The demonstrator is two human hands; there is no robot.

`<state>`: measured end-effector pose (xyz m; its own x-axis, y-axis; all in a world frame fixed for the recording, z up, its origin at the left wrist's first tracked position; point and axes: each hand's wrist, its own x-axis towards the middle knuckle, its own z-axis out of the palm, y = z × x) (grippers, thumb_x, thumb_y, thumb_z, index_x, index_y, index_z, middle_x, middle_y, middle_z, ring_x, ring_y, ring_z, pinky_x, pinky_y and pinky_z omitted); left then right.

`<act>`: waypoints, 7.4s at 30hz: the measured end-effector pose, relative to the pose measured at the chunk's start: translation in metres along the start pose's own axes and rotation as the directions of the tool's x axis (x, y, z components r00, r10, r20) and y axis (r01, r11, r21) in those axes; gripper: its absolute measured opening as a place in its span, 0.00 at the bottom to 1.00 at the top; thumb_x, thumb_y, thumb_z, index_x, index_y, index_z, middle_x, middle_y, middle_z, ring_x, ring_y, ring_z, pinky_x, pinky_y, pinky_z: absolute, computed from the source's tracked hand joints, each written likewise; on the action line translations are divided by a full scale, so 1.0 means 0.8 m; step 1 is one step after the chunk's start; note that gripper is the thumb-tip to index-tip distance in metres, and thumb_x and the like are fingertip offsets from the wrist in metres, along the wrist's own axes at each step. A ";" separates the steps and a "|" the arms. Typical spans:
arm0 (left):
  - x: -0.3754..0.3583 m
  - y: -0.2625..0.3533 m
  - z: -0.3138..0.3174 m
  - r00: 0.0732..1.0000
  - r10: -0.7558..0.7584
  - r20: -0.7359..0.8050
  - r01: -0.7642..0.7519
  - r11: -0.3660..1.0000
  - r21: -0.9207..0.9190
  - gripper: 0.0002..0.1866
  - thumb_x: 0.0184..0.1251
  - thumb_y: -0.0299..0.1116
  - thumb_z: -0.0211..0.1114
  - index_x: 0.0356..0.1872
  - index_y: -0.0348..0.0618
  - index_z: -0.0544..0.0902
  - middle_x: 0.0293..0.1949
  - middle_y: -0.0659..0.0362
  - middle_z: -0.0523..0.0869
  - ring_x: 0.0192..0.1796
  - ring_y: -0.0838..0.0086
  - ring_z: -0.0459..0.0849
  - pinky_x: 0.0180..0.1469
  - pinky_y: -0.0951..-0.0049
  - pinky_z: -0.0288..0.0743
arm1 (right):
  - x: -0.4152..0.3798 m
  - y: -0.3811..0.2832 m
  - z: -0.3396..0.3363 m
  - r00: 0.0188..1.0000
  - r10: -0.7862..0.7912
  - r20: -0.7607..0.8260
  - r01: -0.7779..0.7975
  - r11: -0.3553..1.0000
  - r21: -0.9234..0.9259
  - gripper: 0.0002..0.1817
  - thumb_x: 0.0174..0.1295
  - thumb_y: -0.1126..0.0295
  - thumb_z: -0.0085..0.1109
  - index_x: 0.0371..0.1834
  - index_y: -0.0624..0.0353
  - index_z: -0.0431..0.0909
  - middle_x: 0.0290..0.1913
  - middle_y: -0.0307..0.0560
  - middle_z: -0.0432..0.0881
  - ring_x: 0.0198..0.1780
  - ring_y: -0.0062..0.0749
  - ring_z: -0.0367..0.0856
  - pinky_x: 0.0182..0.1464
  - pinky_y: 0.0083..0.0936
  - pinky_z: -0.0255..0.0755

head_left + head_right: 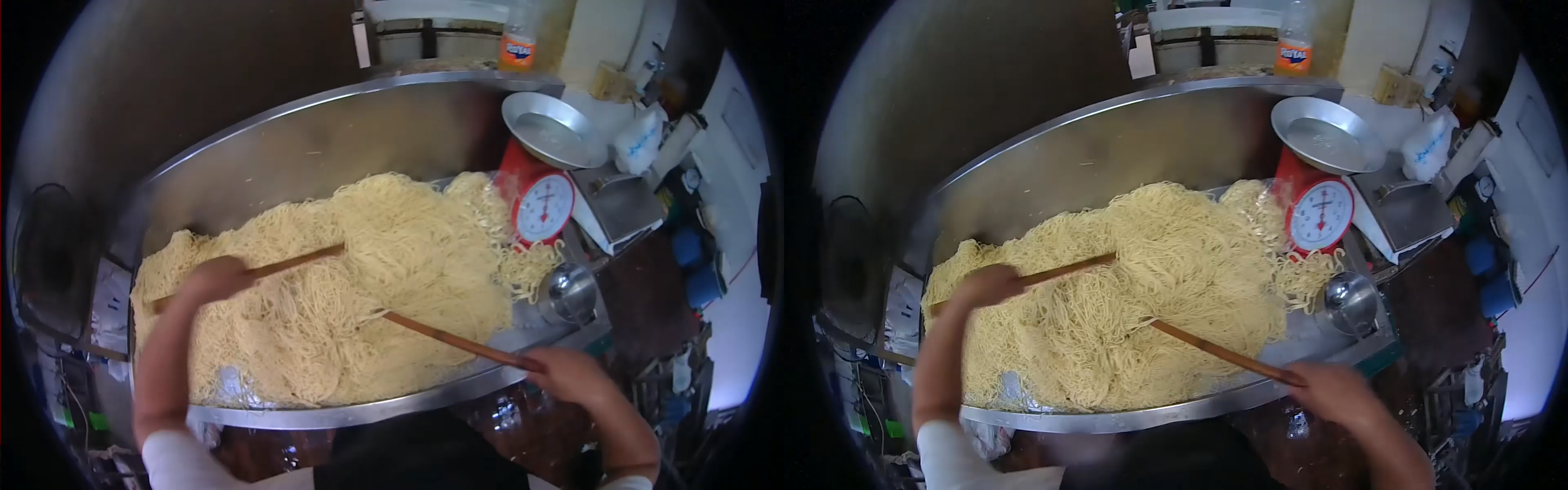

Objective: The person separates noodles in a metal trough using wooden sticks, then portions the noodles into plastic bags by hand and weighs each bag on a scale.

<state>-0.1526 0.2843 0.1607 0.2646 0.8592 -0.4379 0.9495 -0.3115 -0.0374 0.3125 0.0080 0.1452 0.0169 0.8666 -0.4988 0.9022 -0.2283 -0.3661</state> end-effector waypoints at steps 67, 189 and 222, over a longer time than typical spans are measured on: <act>-0.277 -0.142 0.055 0.816 -0.425 0.392 0.562 0.425 -0.710 0.15 0.66 0.45 0.63 0.34 0.42 0.80 0.17 0.67 0.73 0.15 0.86 0.66 0.15 0.82 0.57 | 0.254 -0.287 -0.011 0.927 -0.371 0.061 0.350 0.794 -0.497 0.12 0.60 0.61 0.49 0.37 0.53 0.82 0.34 0.52 0.83 0.38 0.47 0.83 0.42 0.43 0.75; -0.303 -0.195 0.227 0.770 -0.121 0.626 0.617 0.393 -0.682 0.22 0.67 0.50 0.60 0.41 0.39 0.83 0.17 0.67 0.74 0.19 0.81 0.72 0.22 0.75 0.67 | 0.008 -0.046 -0.033 0.780 0.254 0.572 -0.501 0.801 0.328 0.15 0.64 0.57 0.59 0.46 0.56 0.80 0.15 0.31 0.70 0.12 0.13 0.62 0.13 0.13 0.56; 0.006 -0.132 0.153 0.985 0.170 0.004 -0.145 0.851 -0.505 0.25 0.70 0.50 0.48 0.44 0.35 0.80 0.41 0.46 0.84 0.43 0.56 0.83 0.49 0.58 0.74 | 0.156 -0.301 0.040 0.999 -0.014 -0.032 0.000 0.913 -0.407 0.18 0.65 0.57 0.49 0.56 0.44 0.74 0.42 0.53 0.83 0.45 0.52 0.81 0.47 0.45 0.72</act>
<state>-0.2725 0.2718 0.0522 0.4215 0.7923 -0.4412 0.8546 -0.1845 0.4853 0.0839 0.1570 0.1460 0.0174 0.8834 -0.4683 0.9995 -0.0276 -0.0149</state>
